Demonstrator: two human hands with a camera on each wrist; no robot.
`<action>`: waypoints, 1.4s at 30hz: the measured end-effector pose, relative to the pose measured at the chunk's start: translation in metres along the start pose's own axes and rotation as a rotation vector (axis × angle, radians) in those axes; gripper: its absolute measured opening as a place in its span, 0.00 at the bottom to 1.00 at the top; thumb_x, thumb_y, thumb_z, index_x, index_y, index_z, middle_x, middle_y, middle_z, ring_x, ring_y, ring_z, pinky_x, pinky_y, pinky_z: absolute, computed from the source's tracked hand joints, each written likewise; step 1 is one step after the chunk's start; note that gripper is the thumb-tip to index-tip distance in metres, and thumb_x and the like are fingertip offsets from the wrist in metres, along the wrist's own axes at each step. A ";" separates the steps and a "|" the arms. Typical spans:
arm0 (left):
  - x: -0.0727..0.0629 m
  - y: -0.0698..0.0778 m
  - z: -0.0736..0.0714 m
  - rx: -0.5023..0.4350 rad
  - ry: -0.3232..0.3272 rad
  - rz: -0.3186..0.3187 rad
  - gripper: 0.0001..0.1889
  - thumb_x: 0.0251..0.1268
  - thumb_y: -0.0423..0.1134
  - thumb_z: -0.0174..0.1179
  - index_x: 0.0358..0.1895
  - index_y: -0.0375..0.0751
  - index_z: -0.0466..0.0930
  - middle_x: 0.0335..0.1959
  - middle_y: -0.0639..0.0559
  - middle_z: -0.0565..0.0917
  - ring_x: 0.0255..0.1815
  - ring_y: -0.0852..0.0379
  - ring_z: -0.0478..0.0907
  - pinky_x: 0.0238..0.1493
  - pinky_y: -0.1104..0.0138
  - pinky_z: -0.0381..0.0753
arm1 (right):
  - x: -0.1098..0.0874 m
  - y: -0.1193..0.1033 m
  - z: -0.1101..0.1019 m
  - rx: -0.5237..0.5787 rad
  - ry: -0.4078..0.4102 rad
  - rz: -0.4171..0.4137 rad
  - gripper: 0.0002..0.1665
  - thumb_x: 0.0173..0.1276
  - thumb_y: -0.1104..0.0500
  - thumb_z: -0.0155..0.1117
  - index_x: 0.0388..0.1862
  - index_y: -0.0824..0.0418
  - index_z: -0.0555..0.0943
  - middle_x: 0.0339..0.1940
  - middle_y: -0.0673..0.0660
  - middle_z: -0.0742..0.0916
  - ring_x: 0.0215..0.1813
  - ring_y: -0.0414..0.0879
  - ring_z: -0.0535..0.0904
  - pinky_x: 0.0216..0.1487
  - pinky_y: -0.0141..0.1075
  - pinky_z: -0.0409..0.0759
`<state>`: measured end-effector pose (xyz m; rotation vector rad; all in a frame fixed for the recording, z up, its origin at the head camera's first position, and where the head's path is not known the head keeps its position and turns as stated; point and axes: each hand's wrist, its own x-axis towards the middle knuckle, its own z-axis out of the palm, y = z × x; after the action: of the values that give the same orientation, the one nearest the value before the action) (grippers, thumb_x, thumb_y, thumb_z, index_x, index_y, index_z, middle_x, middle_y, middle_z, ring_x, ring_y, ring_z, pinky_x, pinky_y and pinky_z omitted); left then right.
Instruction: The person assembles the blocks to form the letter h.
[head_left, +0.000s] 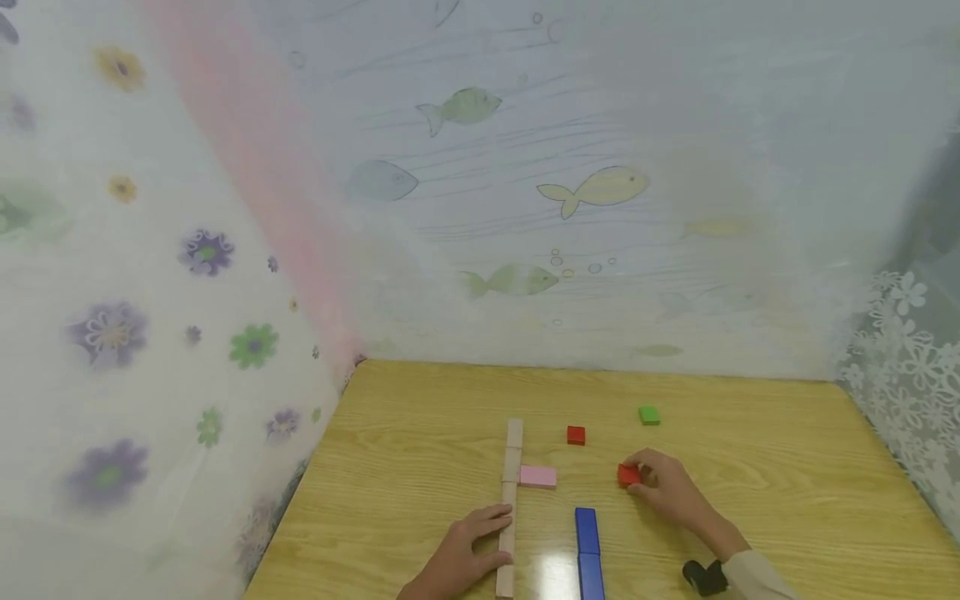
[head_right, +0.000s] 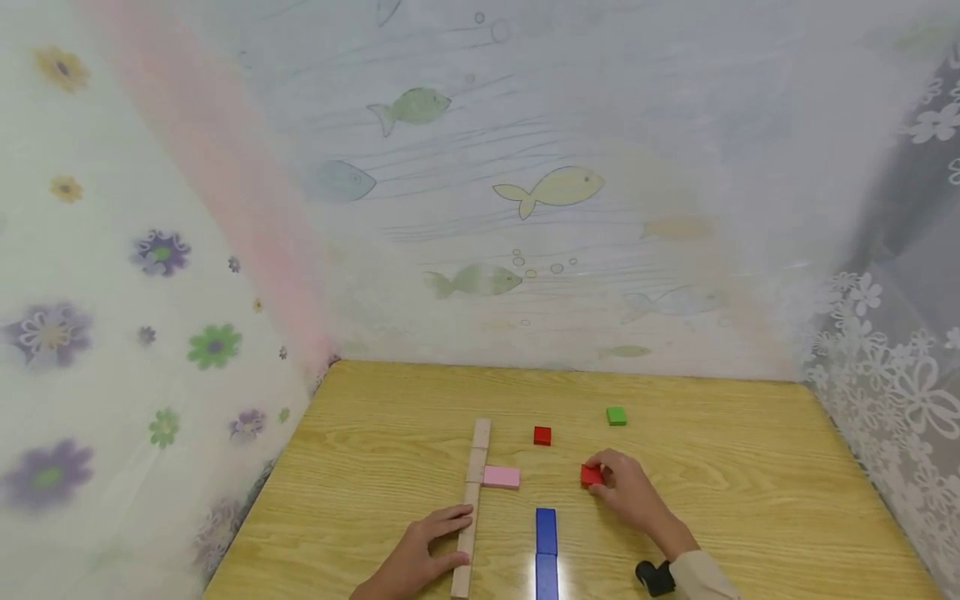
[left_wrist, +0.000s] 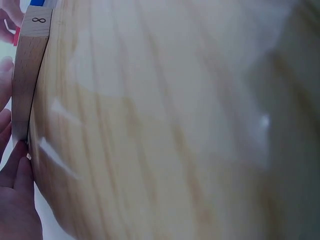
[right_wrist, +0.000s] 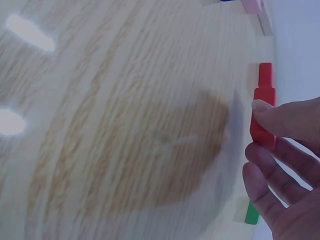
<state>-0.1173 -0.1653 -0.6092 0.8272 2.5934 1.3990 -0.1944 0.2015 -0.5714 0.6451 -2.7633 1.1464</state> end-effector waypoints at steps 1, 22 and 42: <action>0.000 0.000 0.000 -0.002 -0.001 0.001 0.29 0.61 0.51 0.62 0.62 0.39 0.74 0.65 0.53 0.71 0.65 0.46 0.67 0.62 0.57 0.70 | 0.001 -0.001 0.000 0.006 -0.001 -0.007 0.16 0.53 0.69 0.72 0.41 0.63 0.82 0.35 0.51 0.83 0.33 0.41 0.76 0.30 0.31 0.76; 0.001 0.002 0.001 0.022 0.007 0.008 0.28 0.60 0.50 0.63 0.61 0.38 0.75 0.65 0.51 0.72 0.64 0.47 0.68 0.61 0.58 0.71 | 0.017 -0.021 0.010 0.103 -0.033 -0.147 0.16 0.52 0.71 0.72 0.41 0.66 0.81 0.35 0.55 0.84 0.32 0.46 0.78 0.28 0.31 0.77; 0.001 0.003 0.000 0.032 0.019 0.042 0.28 0.59 0.47 0.64 0.60 0.37 0.75 0.64 0.49 0.72 0.64 0.46 0.69 0.61 0.58 0.71 | 0.026 -0.034 0.031 0.138 -0.098 -0.150 0.15 0.54 0.72 0.69 0.42 0.66 0.81 0.38 0.56 0.84 0.35 0.45 0.78 0.32 0.32 0.79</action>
<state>-0.1164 -0.1633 -0.6065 0.8822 2.6340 1.3861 -0.2020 0.1500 -0.5651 0.9300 -2.6759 1.3133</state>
